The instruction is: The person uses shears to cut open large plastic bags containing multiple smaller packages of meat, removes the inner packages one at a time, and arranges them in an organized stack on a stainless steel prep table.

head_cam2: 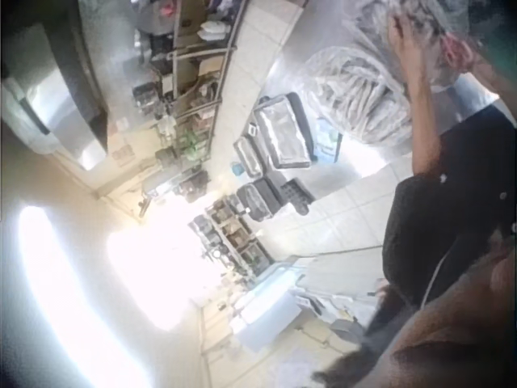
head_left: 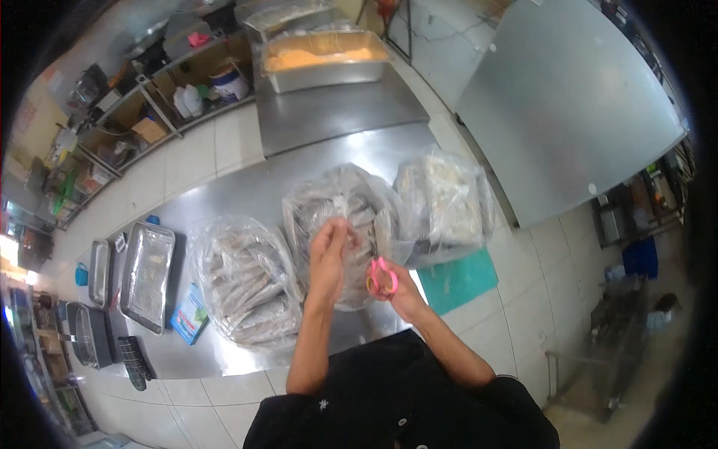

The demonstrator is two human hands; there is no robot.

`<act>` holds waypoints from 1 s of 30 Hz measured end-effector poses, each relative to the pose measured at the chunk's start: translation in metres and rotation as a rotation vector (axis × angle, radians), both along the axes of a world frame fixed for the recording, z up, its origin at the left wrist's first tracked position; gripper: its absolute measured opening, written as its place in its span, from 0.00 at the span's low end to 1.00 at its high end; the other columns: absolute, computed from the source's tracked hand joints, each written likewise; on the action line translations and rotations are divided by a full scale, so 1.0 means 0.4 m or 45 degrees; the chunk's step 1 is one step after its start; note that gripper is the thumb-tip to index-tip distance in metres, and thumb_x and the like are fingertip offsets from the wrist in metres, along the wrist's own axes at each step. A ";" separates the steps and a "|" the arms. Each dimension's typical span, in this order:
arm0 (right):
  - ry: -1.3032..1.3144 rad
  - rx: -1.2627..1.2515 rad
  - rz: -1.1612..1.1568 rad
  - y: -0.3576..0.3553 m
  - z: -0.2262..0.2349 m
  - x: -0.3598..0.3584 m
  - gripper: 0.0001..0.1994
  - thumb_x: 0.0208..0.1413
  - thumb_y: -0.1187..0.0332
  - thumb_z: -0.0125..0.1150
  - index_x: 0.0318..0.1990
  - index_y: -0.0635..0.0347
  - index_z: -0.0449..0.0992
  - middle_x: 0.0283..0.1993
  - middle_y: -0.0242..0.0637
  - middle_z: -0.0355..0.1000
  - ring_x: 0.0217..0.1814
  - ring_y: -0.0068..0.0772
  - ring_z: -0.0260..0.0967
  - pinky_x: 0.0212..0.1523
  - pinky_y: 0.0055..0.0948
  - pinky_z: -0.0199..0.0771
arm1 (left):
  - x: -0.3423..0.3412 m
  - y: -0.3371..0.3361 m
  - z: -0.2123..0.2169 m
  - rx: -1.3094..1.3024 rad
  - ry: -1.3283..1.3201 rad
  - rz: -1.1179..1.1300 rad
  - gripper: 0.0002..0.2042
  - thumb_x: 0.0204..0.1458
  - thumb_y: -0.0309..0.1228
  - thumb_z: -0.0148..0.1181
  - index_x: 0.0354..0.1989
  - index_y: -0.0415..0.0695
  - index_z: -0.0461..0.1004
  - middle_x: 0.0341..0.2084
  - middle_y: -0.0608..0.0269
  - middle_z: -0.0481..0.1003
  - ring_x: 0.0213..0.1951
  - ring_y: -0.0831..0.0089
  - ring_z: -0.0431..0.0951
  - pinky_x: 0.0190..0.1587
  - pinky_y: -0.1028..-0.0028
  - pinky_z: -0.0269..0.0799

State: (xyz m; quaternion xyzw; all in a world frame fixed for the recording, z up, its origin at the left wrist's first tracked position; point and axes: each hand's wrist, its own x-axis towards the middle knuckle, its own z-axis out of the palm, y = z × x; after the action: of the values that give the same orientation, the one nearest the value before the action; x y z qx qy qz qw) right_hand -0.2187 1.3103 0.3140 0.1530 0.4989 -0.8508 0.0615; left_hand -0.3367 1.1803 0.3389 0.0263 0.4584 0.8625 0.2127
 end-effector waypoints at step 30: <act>0.237 -0.223 0.199 0.030 0.011 -0.098 0.23 0.64 0.44 0.67 0.47 0.57 0.75 0.32 0.25 0.68 0.31 0.18 0.62 0.31 0.21 0.59 | 0.057 -0.016 0.020 0.037 0.065 0.022 0.09 0.71 0.36 0.58 0.44 0.43 0.73 0.21 0.80 0.55 0.23 0.87 0.52 0.29 0.78 0.48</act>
State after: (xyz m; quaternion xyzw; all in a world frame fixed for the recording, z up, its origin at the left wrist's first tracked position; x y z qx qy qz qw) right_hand -0.2579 1.3221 0.3183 0.0282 0.4368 -0.8942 0.0943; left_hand -0.3139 1.1737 0.3469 0.0473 0.4514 0.8699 0.1932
